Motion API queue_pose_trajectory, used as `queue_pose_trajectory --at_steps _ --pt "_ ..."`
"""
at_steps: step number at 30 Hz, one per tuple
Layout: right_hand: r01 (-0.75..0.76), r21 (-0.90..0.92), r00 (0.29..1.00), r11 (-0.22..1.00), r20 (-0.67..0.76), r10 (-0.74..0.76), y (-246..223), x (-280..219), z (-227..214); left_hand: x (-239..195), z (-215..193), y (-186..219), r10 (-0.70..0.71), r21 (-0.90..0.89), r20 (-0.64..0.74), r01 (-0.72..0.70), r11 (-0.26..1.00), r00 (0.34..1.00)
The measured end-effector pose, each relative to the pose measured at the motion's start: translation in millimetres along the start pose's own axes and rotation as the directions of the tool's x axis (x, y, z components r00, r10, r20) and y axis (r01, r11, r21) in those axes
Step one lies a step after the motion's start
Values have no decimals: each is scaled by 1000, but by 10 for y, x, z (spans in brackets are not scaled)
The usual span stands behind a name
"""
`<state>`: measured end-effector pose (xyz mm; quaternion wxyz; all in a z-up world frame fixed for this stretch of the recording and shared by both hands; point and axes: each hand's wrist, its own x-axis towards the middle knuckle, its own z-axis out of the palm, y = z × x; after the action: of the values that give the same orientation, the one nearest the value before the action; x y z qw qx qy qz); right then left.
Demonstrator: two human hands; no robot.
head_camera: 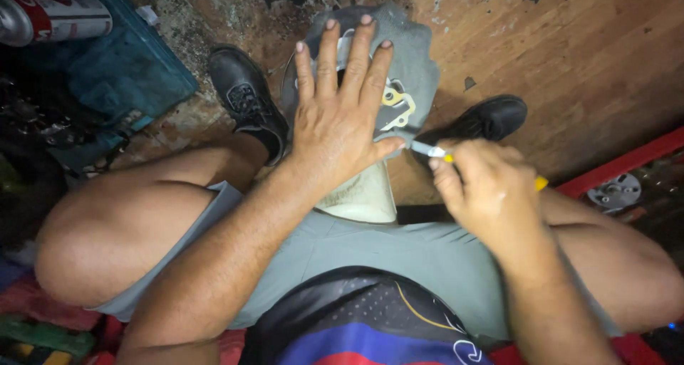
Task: Scraping residue from an engine cylinder head using a small hand tool
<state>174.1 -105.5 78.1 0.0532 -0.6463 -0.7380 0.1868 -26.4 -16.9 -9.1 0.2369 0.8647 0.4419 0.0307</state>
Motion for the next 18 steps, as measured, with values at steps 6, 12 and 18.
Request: queue_pose_trajectory --at_steps 6,12,18 --pt "-8 214 986 977 -163 44 -104 112 431 -128 -15 -154 7 14 46 -8 1000 999" --pt "96 173 973 980 -224 -56 -67 262 536 -151 4 -235 -35 -40 -9 34 999 999" --pt "153 105 962 983 -242 -124 -107 325 591 -132 41 -267 9 -9 -72 -10 1000 997"
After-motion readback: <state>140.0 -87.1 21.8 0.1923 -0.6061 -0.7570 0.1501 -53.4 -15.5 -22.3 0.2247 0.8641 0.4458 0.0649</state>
